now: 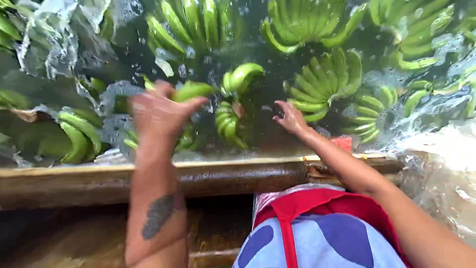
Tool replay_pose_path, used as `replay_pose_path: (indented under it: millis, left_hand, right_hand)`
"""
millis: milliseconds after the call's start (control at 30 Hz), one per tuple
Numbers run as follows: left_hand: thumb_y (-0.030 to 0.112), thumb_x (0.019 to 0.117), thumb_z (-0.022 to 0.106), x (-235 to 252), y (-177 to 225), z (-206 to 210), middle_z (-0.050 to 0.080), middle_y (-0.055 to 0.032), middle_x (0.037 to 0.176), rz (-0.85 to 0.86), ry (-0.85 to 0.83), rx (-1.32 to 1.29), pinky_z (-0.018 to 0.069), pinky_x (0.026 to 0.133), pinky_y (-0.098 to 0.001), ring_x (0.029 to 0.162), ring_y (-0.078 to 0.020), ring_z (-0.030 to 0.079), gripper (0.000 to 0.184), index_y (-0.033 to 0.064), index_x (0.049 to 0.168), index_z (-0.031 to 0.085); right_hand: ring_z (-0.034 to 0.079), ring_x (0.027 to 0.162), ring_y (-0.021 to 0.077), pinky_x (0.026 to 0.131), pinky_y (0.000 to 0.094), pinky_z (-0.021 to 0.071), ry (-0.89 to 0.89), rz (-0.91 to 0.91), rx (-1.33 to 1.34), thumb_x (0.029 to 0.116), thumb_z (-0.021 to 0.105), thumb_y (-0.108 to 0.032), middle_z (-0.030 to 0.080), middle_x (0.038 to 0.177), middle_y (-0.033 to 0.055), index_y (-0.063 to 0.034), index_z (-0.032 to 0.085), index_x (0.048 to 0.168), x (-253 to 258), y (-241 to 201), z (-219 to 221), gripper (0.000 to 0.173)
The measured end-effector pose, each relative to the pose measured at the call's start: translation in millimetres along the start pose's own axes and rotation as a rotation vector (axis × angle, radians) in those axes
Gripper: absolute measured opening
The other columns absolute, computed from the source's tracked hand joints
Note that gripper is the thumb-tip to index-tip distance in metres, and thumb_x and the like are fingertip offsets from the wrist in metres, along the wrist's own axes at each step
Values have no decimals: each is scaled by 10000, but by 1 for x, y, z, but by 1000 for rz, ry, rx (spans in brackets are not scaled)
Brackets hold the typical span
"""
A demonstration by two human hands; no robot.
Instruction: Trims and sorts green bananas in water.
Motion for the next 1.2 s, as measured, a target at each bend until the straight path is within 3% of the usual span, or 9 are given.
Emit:
replay_pose_path:
  millis: [100,233,367,467,733,900,967,1067,1200]
  left_hand:
    - [431,884,786,6,-42,-33,552,-426,1272,-165,103,62,363,979,-803,1213,-633,508,690,-94,1279,573]
    - [230,897,796,39,-50,60,421,-386,1466,-36,-28,-83,396,1037,-753,1309,-602,452,708,-36,1469,474]
    - [420,1008,636,84,-55,170,547,-366,1370,-137,-263,-294,386,1088,-709,1307,-536,514,683,-66,1455,463]
    - [268,1112,442,92,-46,191,404,-336,1536,-186,-480,-249,243,1212,-598,1471,-468,344,522,-102,1478,422]
    - [242,1063,502,36,-64,243,484,-352,1454,-376,-434,-50,370,1107,-667,1370,-498,465,474,-108,1382,523]
    - [570,1067,395,-37,-40,224,570,-251,1338,-694,-488,-1021,557,866,-557,1102,-374,632,664,52,1481,422]
    - [653,1042,325,-55,-34,227,520,-229,1447,-767,-408,-1363,524,946,-614,1237,-390,583,741,124,1560,320]
    - [432,1092,406,-53,-25,249,561,-170,1416,-611,-87,-1624,538,985,-546,1247,-300,595,542,122,1536,371]
    - [411,1089,391,-50,1,263,553,-175,1412,-570,-171,-1745,539,967,-532,1224,-313,599,503,107,1490,408]
  right_hand:
    - [708,914,423,756,618,579,-10,-60,-224,946,708,-199,568,1416,206,-160,498,1510,3,1,-4,604]
    - [711,883,425,657,610,574,-14,-111,-514,923,616,5,517,1527,122,-108,611,1356,11,14,-15,448]
    - [691,970,456,661,609,566,-12,-91,-633,921,574,109,403,1637,57,-142,574,1445,7,42,-32,581]
    - [703,902,430,610,585,560,72,-139,-677,888,629,112,449,1607,44,-159,613,1392,0,85,-44,573]
    - [703,999,451,752,667,560,97,-20,-413,881,689,0,636,1360,183,-88,680,1267,-25,137,-51,396]
    - [614,1246,380,981,605,530,359,47,-105,935,733,-153,572,1443,172,-116,651,1346,-57,140,-44,421]
    - [605,1262,371,1010,584,518,456,54,-32,951,729,-224,572,1439,183,-87,635,1357,-76,138,-45,439]
    - [635,1179,361,993,585,518,513,139,83,949,733,-334,630,1313,198,-58,638,1318,-99,135,-46,471]
    - [696,981,347,895,610,537,343,244,169,1010,627,-446,719,1072,180,-60,664,1250,-113,124,-39,456]
Point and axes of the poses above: each hand's wrist, its own x-axis towards the middle knuckle, its own z-axis out of the palm, y = z × x, the point moved 2 cm from there along x, towards the middle knuckle
